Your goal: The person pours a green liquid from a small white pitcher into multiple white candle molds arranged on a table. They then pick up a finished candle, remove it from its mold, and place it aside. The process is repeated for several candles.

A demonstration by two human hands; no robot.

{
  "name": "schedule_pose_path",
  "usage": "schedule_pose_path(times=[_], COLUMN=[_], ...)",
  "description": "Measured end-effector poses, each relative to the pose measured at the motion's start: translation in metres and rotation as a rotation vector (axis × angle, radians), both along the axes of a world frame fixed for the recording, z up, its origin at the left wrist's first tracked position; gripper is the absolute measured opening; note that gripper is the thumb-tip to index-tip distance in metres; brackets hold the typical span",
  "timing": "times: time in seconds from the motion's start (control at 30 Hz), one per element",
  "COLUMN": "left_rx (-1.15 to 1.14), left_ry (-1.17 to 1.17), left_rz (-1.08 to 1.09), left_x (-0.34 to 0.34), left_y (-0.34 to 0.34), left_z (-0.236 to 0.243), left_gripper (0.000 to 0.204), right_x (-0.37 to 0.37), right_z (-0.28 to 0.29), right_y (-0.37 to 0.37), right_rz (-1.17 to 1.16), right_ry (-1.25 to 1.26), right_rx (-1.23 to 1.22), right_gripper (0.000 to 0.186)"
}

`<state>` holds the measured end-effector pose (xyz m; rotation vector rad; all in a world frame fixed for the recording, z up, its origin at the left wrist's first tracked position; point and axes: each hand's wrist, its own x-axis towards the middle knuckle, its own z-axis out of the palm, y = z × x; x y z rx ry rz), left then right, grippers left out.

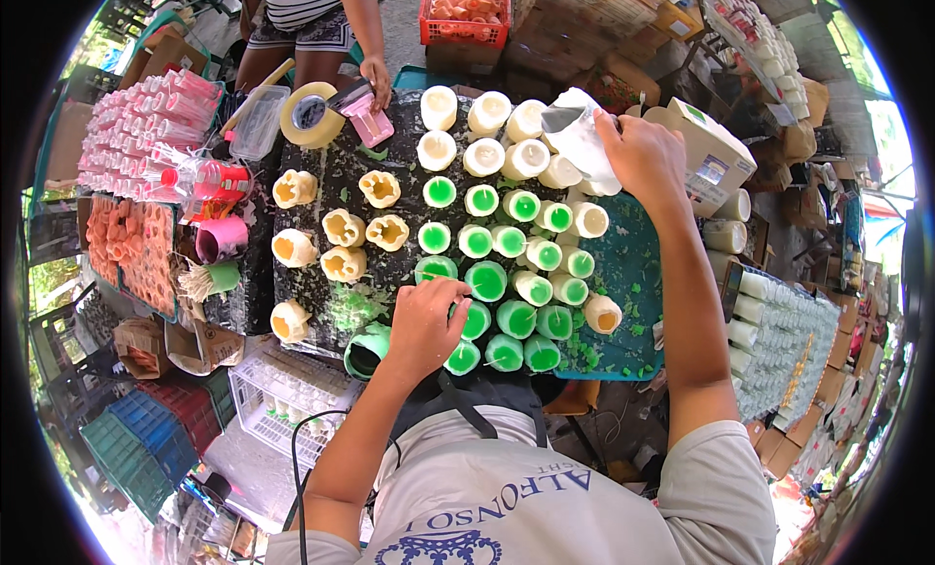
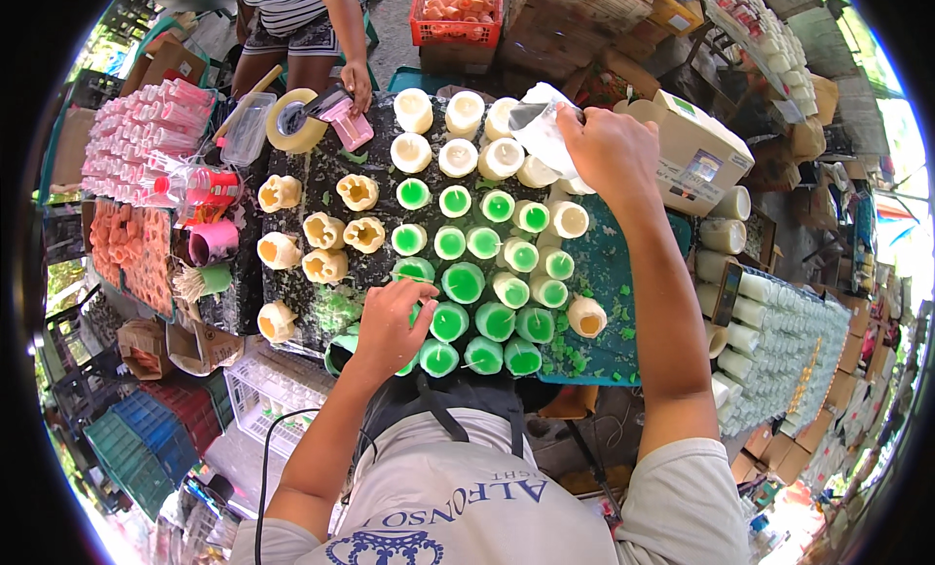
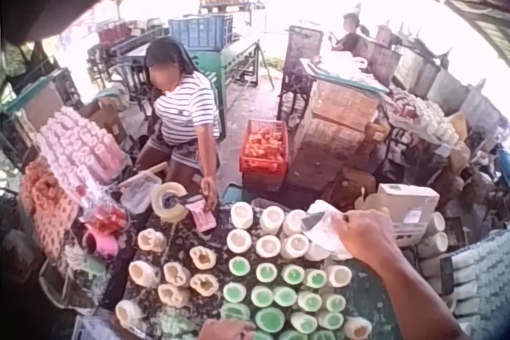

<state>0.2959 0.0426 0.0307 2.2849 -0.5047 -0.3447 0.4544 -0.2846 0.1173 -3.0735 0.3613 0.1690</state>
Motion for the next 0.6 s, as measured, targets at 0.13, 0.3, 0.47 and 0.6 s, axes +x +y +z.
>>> schedule_pose_path(times=[0.13,0.3,0.47,0.6], left_rx=[-0.006,0.003,0.001,0.007], left_ry=[0.015,-0.013,-0.021,-0.015], left_rz=[0.021,0.032,0.062,0.075], left_x=[-0.001,-0.005,-0.008,-0.009], left_y=[0.001,0.006,0.012,0.016], left_z=[0.002,0.0,-0.003,-0.002], left_gripper=[0.014,0.014,0.014,0.013], right_x=[0.008,0.021,0.029,0.033], right_z=[0.002,-0.002,-0.006,-0.007], right_y=[0.013,0.029,0.041,0.044], right_rz=[0.034,0.076,0.122,0.125], right_ry=[0.012,0.043,0.046,0.068], right_rx=[-0.001,-0.049,-0.099,-0.126], right_gripper=[0.066,0.068,0.067,0.066])
